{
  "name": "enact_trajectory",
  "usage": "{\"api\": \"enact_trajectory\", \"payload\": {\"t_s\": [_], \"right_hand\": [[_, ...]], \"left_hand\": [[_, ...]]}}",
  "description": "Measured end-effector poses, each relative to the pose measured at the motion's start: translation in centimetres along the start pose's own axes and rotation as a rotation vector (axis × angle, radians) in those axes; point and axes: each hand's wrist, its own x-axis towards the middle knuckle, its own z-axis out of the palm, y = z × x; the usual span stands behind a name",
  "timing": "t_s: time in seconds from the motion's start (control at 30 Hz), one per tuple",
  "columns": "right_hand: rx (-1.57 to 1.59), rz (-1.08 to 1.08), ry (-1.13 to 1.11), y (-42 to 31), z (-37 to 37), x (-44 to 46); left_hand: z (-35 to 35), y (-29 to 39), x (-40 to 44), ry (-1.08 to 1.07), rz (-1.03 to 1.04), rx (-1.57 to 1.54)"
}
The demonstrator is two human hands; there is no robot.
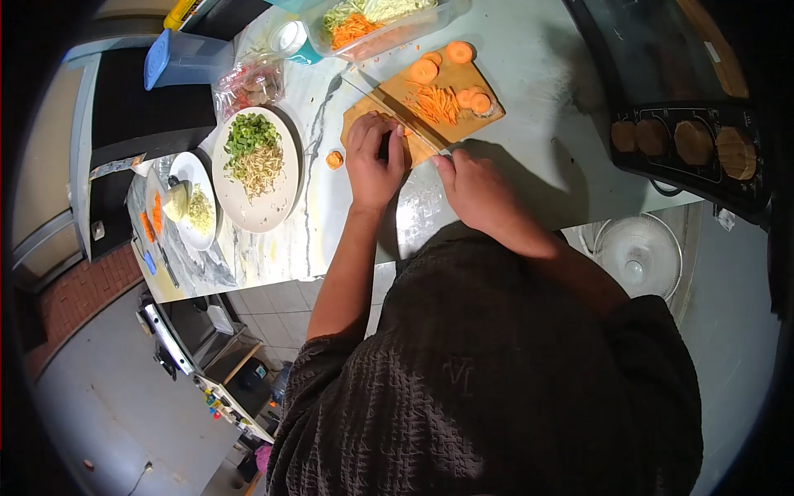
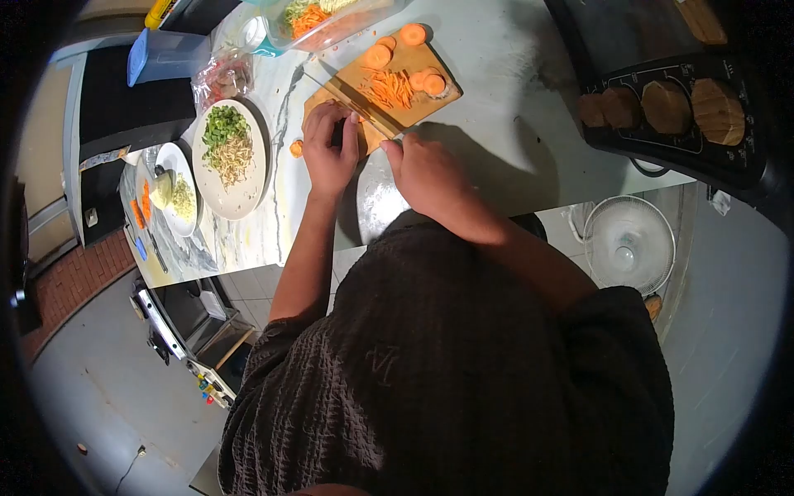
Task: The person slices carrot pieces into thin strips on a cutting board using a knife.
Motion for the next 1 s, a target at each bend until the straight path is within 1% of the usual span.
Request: {"api": "enact_trajectory", "payload": {"t_s": [0.1, 0.43, 0.5, 0.63, 0.7, 0.93, 1.0], "right_hand": [[0.034, 0.011, -0.015, 0.2, 0.4, 0.2], [-0.004, 0.022, -0.038, -0.2, 0.4, 0.1], [0.009, 0.076, -0.033, -0.6, 0.3, 0.0], [0.014, 0.088, -0.044, -1.0, -0.1, 0.0], [0.013, 0.116, -0.068, -1.2, -0.1, 0.1], [0.028, 0.124, -0.089, -1.4, -0.5, 0.2], [0.033, 0.147, -0.105, -1.5, -0.4, 0.3]], "left_hand": [[0.0, -0.1, -0.1, -0.011, -0.005, 0.014], [0.1, 0.0, 0.0, 0.003, -0.013, 0.002], [0.1, 0.1, 0.0, -0.001, -0.015, 0.002], [0.1, 0.0, 0.0, -0.005, -0.020, 0.013], [0.1, -0.2, 0.0, -0.009, 0.014, 0.003], [0.1, -0.3, -0.1, -0.015, 0.008, 0.037], [0.1, -0.4, 0.0, -0.016, 0.034, 0.050]]}}
